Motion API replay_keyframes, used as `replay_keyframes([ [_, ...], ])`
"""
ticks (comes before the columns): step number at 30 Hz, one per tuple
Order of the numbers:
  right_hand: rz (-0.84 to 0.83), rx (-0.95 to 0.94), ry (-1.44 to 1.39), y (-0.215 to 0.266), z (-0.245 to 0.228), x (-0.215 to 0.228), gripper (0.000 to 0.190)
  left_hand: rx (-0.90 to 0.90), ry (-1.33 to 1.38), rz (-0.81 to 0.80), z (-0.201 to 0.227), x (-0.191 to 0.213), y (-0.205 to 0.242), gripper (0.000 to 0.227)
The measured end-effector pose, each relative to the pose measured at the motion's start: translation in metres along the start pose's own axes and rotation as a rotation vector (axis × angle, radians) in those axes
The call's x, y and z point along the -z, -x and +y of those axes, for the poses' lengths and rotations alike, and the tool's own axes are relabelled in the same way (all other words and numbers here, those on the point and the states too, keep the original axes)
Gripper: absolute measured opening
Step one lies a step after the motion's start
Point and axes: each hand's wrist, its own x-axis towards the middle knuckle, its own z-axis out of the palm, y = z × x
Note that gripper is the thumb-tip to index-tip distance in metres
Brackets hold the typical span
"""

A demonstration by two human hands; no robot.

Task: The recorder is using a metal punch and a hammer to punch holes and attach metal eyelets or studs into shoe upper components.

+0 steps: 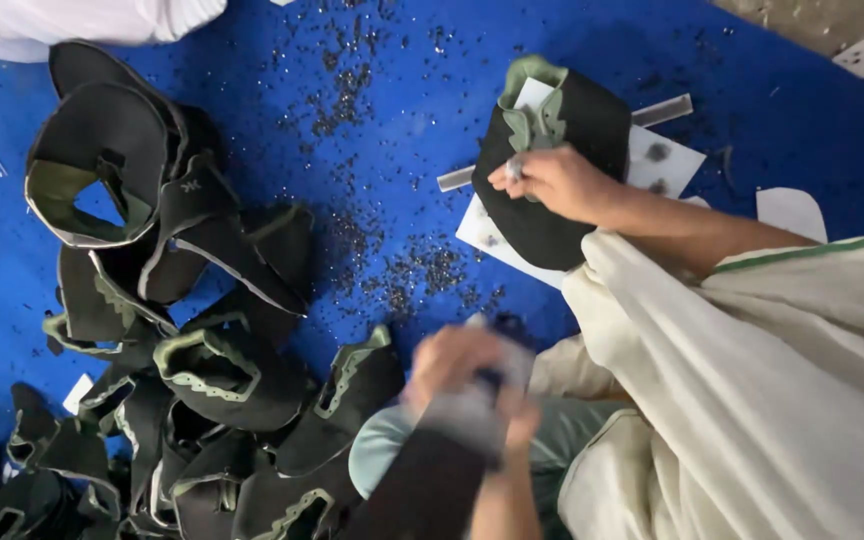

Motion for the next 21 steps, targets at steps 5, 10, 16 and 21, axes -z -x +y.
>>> replay_keyframes([
  [5, -0.037, 0.095, 0.348, 0.0, -0.015, 0.004, 0.024, 0.522, -0.511, -0.026, -0.052, -0.023, 0.005, 0.035],
  [10, 0.129, -0.311, -0.401, -0.021, 0.033, 0.004, 0.021, 0.353, -0.371, 0.145, 0.027, -0.018, -0.018, 0.041],
  [16, 0.133, -0.234, -0.214, -0.013, 0.006, 0.001, 0.018, -0.105, 0.115, 0.204, 0.009, -0.03, -0.034, 0.051],
  [21, -0.004, 0.136, 0.531, -0.002, 0.012, 0.0, 0.017, 0.442, -0.517, -0.004, -0.071, -0.023, -0.004, 0.036],
])
